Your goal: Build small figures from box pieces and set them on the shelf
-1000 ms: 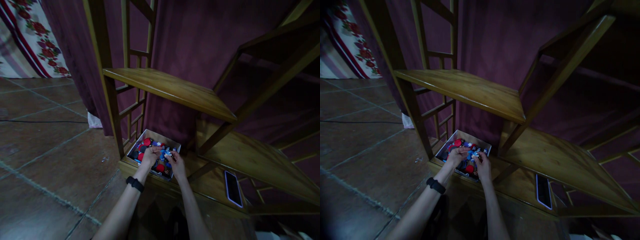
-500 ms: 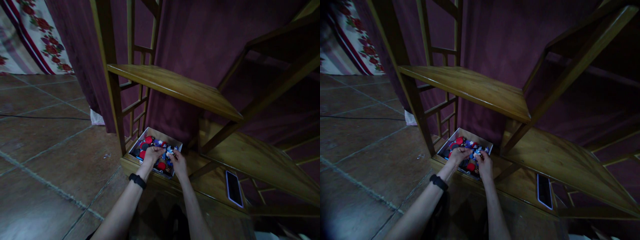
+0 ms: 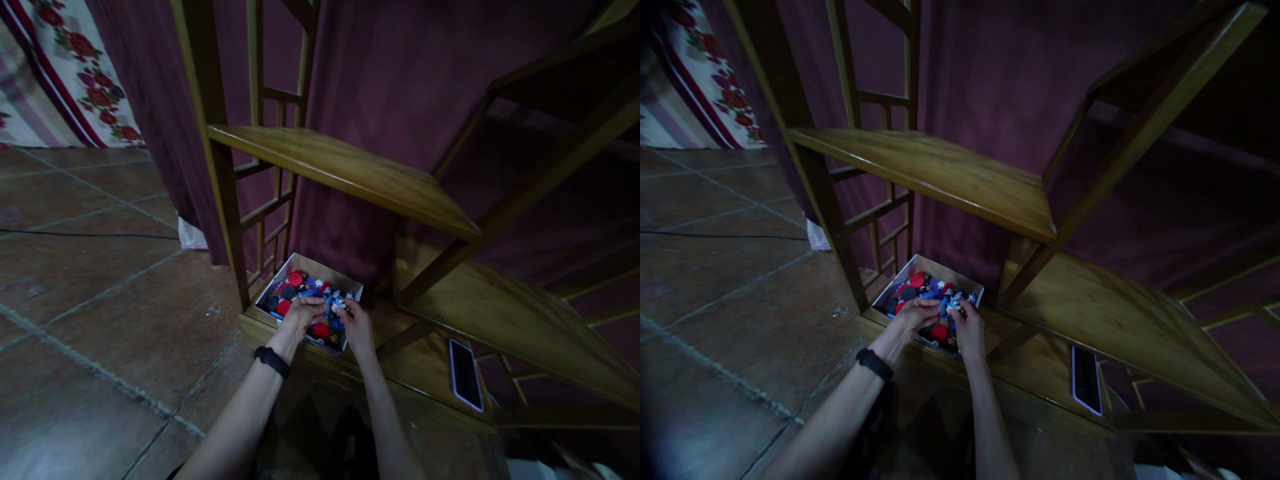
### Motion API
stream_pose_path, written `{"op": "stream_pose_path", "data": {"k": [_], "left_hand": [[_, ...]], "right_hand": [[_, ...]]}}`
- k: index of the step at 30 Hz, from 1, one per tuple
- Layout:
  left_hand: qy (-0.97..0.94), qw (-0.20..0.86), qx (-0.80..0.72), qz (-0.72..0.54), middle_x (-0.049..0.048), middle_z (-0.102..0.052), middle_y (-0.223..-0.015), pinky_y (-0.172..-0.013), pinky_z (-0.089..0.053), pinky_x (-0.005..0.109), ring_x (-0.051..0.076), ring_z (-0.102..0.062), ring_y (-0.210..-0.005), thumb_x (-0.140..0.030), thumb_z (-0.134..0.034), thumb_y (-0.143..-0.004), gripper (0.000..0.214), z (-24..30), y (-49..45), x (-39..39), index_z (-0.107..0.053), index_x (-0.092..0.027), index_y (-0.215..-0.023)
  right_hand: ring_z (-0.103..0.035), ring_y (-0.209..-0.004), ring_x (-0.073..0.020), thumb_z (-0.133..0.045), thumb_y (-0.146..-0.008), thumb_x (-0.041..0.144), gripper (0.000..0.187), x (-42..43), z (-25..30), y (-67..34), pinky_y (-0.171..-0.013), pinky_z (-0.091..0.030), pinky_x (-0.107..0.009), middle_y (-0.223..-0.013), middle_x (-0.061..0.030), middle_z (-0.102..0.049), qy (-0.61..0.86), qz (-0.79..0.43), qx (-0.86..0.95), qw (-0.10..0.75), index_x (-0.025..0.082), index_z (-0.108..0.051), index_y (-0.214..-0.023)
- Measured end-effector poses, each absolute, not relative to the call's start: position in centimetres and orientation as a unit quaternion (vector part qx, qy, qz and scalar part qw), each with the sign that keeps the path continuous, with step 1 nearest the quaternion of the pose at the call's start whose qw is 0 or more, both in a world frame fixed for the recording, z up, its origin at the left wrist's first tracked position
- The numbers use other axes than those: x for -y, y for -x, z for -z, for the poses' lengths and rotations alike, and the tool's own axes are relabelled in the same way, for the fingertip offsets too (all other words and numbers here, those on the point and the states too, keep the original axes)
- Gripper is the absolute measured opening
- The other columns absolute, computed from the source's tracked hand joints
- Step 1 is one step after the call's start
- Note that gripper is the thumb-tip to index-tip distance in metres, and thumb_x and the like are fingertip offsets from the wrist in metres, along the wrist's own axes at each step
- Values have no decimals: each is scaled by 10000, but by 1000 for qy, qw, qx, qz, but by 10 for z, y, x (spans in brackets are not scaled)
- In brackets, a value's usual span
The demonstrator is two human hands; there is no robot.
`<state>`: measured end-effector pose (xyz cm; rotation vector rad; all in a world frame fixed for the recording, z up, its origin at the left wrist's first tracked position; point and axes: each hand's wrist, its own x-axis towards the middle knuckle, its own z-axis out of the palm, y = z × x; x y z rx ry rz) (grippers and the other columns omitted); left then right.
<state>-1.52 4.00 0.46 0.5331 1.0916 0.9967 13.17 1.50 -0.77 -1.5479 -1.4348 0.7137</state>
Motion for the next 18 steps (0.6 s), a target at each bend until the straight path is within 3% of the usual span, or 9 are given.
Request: {"op": "stream_pose_path", "data": {"k": [11,18], "left_hand": [[-254,698,-505,-439,38,-637,-609,-638,-495,276,121,-582,-583,-243,-842,-427,332,-11,18,-37,-660,-96,-663],[-244,696,-523,-427,9,-608,-536,-593,-491,258,108,-568,-517,-198,-843,-426,312,-13,18,-36,-617,-107,-620]], "right_hand": [[-609,-903,-194,-551,-780,310,225,-10,-1,-133,-806,-456,-308,-974,-37,-668,609,-230,637,414,235,-639,-973],[-597,-911,-185,-539,-808,286,197,-5,-12,-132,-814,-445,-286,-973,-37,-646,577,-194,697,380,238,-643,-968]]}}
